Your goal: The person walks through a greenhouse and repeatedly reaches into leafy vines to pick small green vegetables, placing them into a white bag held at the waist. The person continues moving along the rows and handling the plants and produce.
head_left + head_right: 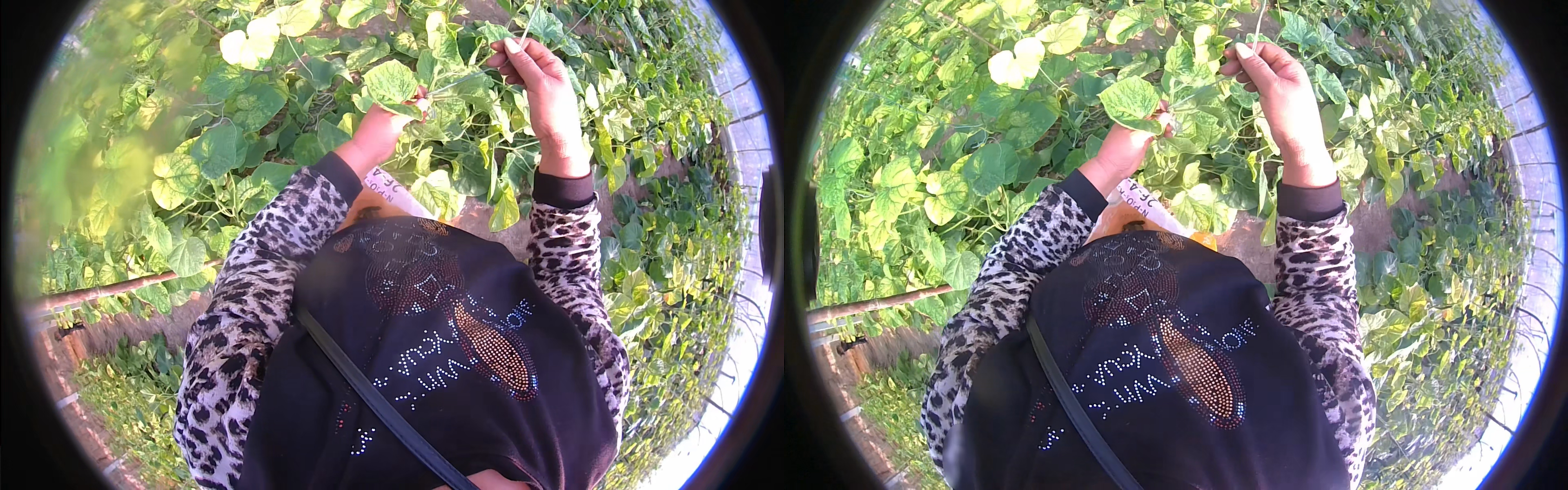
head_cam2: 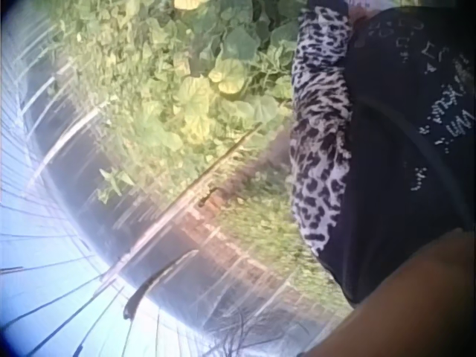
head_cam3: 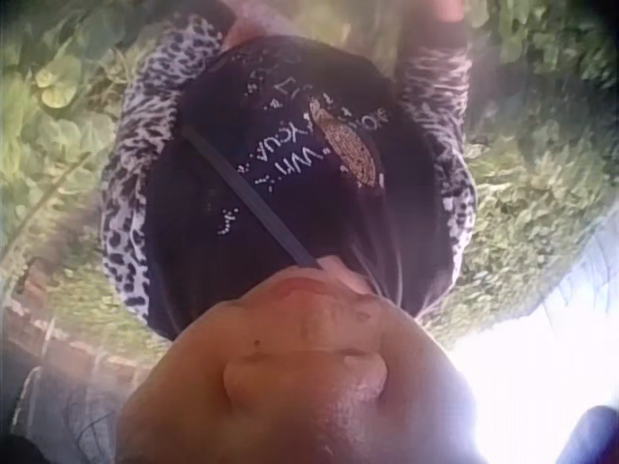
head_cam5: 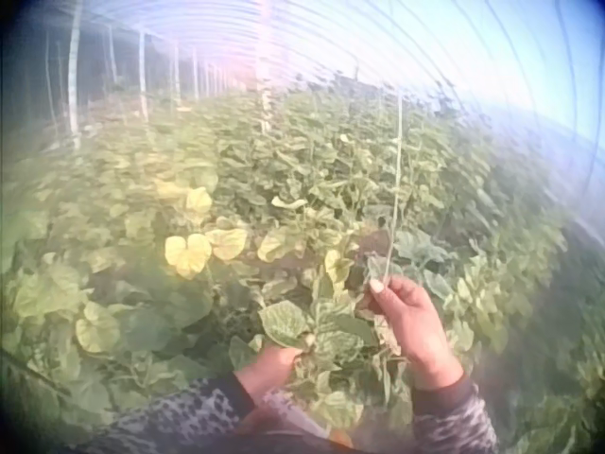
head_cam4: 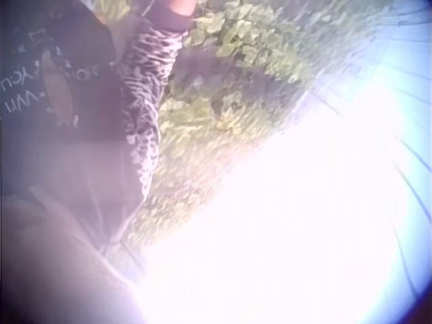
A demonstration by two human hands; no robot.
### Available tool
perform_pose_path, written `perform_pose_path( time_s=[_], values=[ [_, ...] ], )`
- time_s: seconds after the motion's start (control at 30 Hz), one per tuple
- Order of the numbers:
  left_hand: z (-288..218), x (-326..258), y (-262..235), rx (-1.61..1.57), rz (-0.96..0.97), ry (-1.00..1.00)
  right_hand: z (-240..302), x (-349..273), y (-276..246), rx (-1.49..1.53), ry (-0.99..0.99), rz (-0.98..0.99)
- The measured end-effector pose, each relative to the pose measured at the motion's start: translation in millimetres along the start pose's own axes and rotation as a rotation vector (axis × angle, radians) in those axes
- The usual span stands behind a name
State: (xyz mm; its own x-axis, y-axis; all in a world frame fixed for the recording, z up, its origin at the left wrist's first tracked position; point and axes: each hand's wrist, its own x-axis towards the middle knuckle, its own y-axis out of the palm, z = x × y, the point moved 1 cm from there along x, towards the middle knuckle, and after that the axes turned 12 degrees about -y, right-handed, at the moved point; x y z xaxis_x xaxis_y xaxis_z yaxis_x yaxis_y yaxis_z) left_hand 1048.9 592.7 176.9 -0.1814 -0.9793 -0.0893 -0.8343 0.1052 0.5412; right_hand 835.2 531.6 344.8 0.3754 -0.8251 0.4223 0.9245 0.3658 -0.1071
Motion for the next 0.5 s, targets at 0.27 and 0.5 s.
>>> perform_pose_path(
  time_s=[0.27, 0.5],
  values=[
    [-30, -2, 33, 0.569, 0.142, -0.064, 0, 49, 9, -0.141, 0.123, 0.414],
    [27, 24, -2, 0.590, -0.083, 0.104, -3, 40, 11, -0.207, -0.012, 0.277]
  ],
)
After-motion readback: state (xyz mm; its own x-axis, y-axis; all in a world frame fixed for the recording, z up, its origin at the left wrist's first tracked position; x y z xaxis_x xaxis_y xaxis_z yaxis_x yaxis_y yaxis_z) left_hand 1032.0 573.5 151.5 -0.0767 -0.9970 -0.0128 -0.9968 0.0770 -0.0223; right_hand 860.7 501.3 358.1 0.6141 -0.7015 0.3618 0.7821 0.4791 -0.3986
